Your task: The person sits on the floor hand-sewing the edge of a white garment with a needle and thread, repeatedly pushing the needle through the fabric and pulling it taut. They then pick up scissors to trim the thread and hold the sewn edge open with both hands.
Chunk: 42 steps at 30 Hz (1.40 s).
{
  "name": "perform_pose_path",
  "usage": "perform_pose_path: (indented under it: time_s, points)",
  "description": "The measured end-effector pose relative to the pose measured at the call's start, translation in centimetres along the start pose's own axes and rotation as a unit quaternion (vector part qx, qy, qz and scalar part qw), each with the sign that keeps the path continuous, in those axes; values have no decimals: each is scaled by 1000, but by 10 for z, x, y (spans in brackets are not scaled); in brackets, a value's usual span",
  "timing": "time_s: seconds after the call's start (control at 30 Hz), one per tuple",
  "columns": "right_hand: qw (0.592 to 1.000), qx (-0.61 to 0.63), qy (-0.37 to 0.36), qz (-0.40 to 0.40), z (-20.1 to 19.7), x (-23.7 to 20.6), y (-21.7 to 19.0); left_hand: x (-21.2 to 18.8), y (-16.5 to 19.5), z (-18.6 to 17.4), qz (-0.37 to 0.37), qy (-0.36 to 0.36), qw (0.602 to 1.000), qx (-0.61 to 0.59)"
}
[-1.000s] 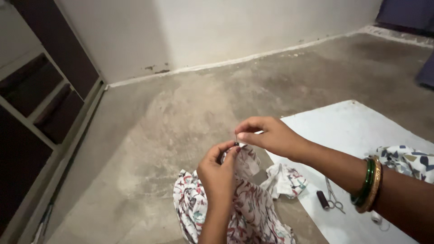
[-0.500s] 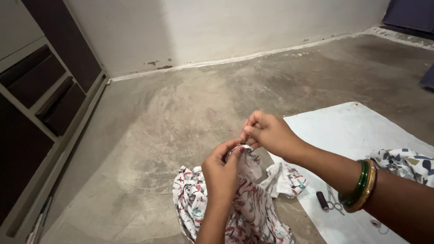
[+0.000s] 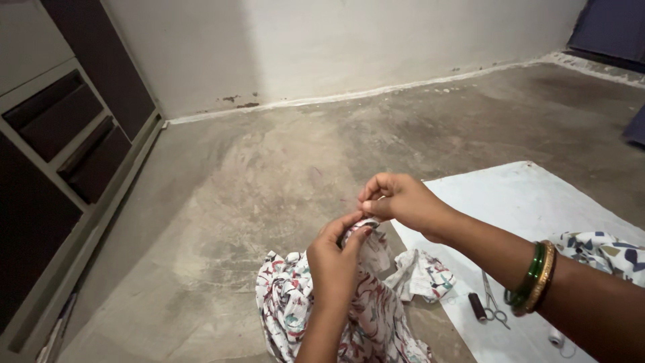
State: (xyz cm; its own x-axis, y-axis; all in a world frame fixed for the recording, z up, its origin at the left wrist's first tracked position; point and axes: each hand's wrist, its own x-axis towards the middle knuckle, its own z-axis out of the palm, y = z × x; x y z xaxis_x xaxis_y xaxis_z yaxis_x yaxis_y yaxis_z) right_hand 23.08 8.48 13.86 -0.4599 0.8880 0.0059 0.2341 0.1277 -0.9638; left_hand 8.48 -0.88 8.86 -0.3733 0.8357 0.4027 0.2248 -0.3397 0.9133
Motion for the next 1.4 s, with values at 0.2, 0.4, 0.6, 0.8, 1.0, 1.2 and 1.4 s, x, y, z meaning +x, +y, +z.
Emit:
perform_pose_path:
  time_s: [0.2,0.4,0.6,0.8,1.0,1.2,1.4]
  points:
    - [1000,4,24,-14,5,2,8,-2,8,0,-26,-14,999,40]
    - [999,3,29,46,4,5,13,-4,9,2,-12,-34,999,29]
    - [998,70,2,9,-4,1,10,0,3,1,-38,-27,998,-41]
    - [997,8,13,-73,-5,3,9,3,-3,-16,133,1,976,172]
    - [978,-72,50,-187,10,0,12,-8,1,-12,188,72,924,325]
    - [967,-87,66,-231,9,-9,3,9,-2,-3,-162,-30,986,25]
    - [965,-151,43,-208,10,-19,1,13,-19,15,-273,47,856,-436]
